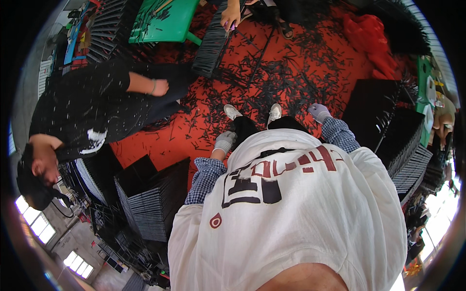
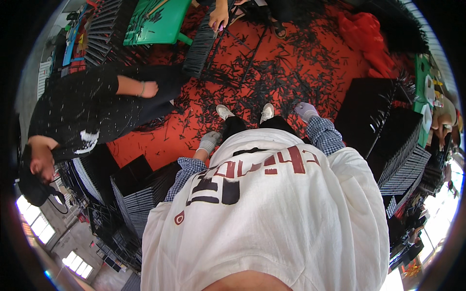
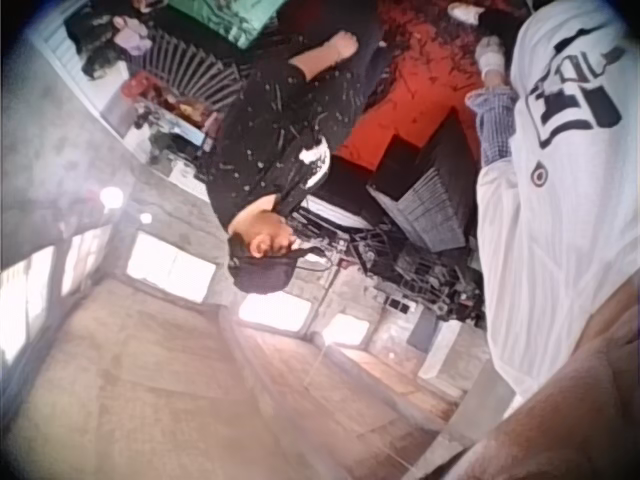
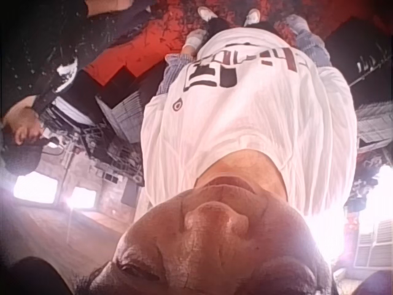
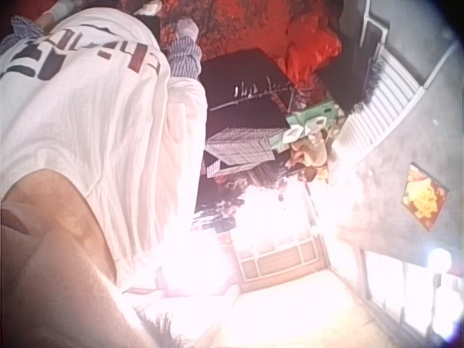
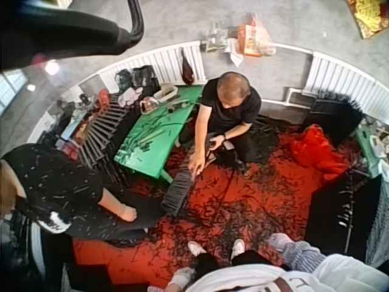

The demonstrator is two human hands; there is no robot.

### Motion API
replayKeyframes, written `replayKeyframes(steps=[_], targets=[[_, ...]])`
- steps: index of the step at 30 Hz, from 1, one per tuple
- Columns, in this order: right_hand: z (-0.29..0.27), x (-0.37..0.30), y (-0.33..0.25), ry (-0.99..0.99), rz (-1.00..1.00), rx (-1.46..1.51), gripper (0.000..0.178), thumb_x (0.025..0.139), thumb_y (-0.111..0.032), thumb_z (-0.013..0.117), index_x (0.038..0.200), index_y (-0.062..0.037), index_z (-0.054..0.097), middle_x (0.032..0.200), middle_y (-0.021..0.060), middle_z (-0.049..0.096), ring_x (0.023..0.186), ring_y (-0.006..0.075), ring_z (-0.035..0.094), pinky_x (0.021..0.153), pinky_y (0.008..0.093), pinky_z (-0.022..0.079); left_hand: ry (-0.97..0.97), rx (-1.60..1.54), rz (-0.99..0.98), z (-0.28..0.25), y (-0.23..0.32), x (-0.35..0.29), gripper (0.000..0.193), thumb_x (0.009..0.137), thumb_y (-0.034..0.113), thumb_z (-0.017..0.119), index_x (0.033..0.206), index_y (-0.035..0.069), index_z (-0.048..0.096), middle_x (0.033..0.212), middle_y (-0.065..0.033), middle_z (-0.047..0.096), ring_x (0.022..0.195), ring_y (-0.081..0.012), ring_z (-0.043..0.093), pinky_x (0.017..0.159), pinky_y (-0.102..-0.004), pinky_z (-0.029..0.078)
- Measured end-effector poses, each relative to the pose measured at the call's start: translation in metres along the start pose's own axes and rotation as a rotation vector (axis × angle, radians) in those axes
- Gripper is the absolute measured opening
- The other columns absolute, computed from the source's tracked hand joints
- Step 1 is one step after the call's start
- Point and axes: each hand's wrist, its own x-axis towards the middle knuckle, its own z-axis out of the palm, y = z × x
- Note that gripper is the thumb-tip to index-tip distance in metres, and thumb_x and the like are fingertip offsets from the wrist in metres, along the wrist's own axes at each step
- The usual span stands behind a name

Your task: The person handles woven furniture frames, then weaves plastic wicker strips onto a metal frame by hand, securing the strips with a pneumatic staple gun and trimming them with pliers.

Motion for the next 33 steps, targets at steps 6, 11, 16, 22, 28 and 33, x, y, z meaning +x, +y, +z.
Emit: replayKeyframes(steps=[6,11,16,22,28,33], targets=[[0.007,0.010,0.008,0.009,-0.010,-0.005,0.032,0.091,-0.029,0.059,0.109,-0.0035,0.067,0.088,0.0113,0.070,0.072,0.0203,0.066,0.067,0.0331,0.053,0.024,0.026,0.033,0.003,-0.022,0.018,0.033,0.091,0.031,0.053,0.102,0.004,0.069,0.088,-0.0138,0.069,0.077,-0.0247,0.065,0.071,-0.0350,0.050],[0.009,0.016,0.014,0.004,0.014,0.000,0.031,0.092,-0.028,0.058,0.111,-0.0038,0.066,0.089,0.0111,0.069,0.071,0.0199,0.065,0.067,0.0329,0.053,0.020,0.037,0.070,0.005,-0.024,0.025,0.032,0.089,0.033,0.054,0.099,0.007,0.070,0.084,-0.0117,0.069,0.075,-0.0225,0.066,0.068,-0.0350,0.051],[0.010,0.013,0.009,-0.005,0.031,0.019,0.032,0.093,-0.028,0.057,0.113,-0.0043,0.065,0.094,0.0117,0.070,0.073,0.0203,0.066,0.068,0.0331,0.054,0.010,0.074,0.081,0.003,-0.030,0.030,0.032,0.089,0.032,0.054,0.097,0.006,0.070,0.082,-0.0110,0.069,0.074,-0.0221,0.065,0.067,-0.0349,0.050],[0.012,0.008,0.008,-0.010,0.054,0.036,0.037,0.091,-0.034,0.056,0.113,-0.0059,0.066,0.104,0.0160,0.068,0.090,0.0288,0.064,0.080,0.0375,0.052,-0.006,0.006,0.004,0.002,-0.015,0.018,0.034,0.093,0.029,0.052,0.105,0.002,0.069,0.089,-0.0142,0.070,0.075,-0.0236,0.064,0.069,-0.0347,0.050],[0.015,0.004,0.000,0.006,0.043,0.045,0.040,0.089,-0.038,0.055,0.110,-0.0068,0.068,0.109,0.0200,0.067,0.103,0.0350,0.063,0.089,0.0408,0.049,-0.010,-0.077,-0.018,-0.003,-0.018,0.019,0.030,0.094,0.027,0.052,0.106,0.004,0.067,0.079,-0.0098,0.067,0.066,-0.0196,0.060,0.059,-0.0333,0.047],[0.020,0.005,0.002,0.068,0.009,-0.045,0.033,0.090,-0.032,0.057,0.110,-0.0074,0.068,0.098,0.0133,0.071,0.082,0.0259,0.069,0.075,0.0350,0.054,-0.023,-0.249,-0.092,-0.018,-0.032,0.048,0.025,0.094,0.022,0.053,0.098,0.003,0.068,0.076,-0.0066,0.065,0.065,-0.0163,0.057,0.061,-0.0312,0.045]])
